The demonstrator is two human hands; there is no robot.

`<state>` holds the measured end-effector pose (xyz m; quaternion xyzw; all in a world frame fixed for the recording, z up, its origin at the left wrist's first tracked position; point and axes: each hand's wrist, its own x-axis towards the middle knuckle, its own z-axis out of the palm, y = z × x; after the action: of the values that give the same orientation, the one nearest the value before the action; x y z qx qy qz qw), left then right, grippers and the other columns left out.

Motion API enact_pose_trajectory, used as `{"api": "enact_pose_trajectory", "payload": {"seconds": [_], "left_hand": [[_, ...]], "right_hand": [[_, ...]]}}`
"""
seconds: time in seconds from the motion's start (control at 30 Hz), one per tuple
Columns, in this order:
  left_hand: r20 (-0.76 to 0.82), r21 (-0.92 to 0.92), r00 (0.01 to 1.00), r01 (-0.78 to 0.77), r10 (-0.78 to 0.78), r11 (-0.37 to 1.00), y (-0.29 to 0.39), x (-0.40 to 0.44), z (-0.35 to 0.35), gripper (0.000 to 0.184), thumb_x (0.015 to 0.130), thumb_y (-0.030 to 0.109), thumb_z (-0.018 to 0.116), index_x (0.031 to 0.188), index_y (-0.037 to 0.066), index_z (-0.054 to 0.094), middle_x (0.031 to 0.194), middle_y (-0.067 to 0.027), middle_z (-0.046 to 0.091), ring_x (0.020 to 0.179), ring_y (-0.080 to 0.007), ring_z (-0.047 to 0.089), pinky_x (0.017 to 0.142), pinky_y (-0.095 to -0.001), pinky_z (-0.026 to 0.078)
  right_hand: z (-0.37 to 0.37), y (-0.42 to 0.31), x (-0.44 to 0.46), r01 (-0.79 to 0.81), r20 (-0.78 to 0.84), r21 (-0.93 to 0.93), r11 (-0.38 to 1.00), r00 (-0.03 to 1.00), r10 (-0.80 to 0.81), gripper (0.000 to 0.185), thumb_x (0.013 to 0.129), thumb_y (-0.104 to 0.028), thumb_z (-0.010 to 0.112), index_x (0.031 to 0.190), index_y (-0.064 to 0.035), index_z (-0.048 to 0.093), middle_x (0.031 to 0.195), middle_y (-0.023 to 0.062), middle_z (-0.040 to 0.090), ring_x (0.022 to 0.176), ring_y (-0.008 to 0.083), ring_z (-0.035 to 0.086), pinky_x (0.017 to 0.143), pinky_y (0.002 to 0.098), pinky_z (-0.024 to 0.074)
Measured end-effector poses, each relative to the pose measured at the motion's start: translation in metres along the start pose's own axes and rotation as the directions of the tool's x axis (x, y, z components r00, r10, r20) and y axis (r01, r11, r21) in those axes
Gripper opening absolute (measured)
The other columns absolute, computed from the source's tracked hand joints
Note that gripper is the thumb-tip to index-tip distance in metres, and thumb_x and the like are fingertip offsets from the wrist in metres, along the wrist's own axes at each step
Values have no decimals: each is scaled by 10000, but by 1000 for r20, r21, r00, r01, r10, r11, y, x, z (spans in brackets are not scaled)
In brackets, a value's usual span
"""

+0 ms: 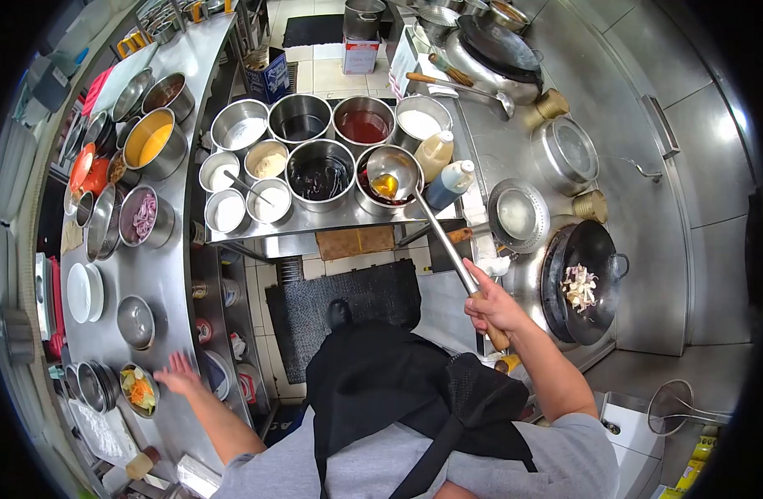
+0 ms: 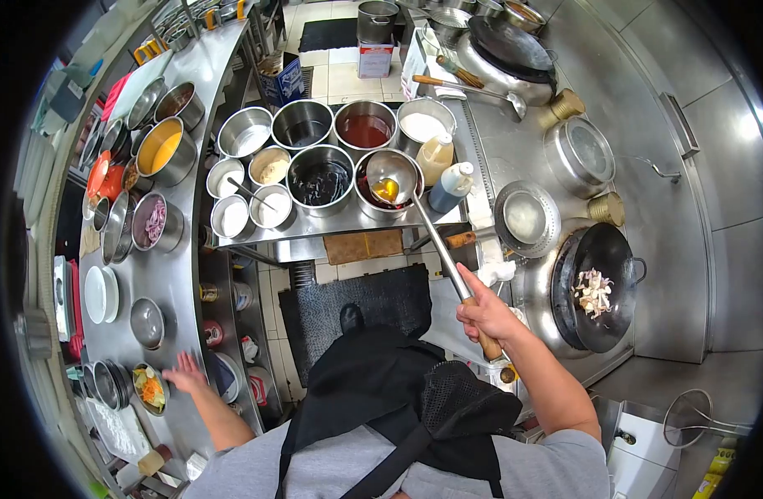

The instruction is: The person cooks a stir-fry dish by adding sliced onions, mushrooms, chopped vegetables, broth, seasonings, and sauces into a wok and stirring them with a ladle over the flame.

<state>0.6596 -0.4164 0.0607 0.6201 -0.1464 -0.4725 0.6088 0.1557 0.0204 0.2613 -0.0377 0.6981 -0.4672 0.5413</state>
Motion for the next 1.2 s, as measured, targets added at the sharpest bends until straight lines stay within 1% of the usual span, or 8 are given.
{"api": "enact_pose_trajectory", "payload": {"seconds": [0.2,0.53,0.73,0.87,0.9,0.93,1.07,1.2], "left_hand": [[-306,-36,952,-43,30,998,32,65,-61,708,1025,412,321,1323,-219,201,1017,-321,643,948,-420,672,777,-444,618],[-204,191,939,-239,277,952,44,95,-82,418,930,208,563,1144,-148,512,945,-232,660,722,-304,671,608,-369,589],[325,484,903,-413,280,771,55,15,-17,392,891,181,637,1203,-25,517,949,-141,659,640,-182,593,498,-311,429],[820,328,573,-482,9,812,11,-89,102,437,907,167,639,1270,-29,495,1137,-133,614,876,-203,631,698,-313,527],[940,192,340,-446,-33,874,-11,-121,133,405,917,134,632,1262,-30,497,1161,-135,609,961,-210,619,784,-338,517],[912,331,374,-436,-166,837,-22,-173,164,392,921,113,630,1258,-33,494,1184,-136,605,1002,-213,608,860,-356,497],[918,368,-74,-215,-391,905,-104,-371,242,531,854,56,674,1332,9,446,1234,-123,589,1074,-233,614,876,-371,522],[761,549,-276,-208,-587,810,-169,-563,254,549,813,16,571,1342,46,430,1211,-118,592,959,-266,665,664,-385,598]], "right_hand": [[-8,4,-14,46,180,495,868,971,-155,828,924,-78,551,1555,-314,69,717,51,457,433,70,390,405,219,361],[-39,40,-57,89,208,807,584,882,-422,831,942,-67,535,1556,-298,25,736,56,444,420,51,371,382,220,356],[-78,108,-136,245,3,884,397,848,-530,872,915,-48,560,1554,-302,25,706,59,423,409,62,400,353,218,355],[-95,149,-216,475,-303,754,454,865,-401,914,869,-59,623,1558,-295,72,718,75,454,421,67,395,365,205,326],[-99,151,-238,497,-390,706,505,868,-308,924,846,-38,632,1559,-288,99,709,64,459,429,66,394,376,203,321],[-106,155,-255,527,-473,612,589,841,-262,913,835,17,578,1560,-279,108,690,40,461,429,72,406,388,206,337],[-142,185,-286,413,-704,258,874,699,-123,874,848,36,515,1559,-280,117,647,2,449,442,81,429,413,227,366],[-155,241,-257,796,-778,516,316,590,-216,789,922,-32,518,1552,-303,129,685,21,460,445,88,388,390,244,348]]}}
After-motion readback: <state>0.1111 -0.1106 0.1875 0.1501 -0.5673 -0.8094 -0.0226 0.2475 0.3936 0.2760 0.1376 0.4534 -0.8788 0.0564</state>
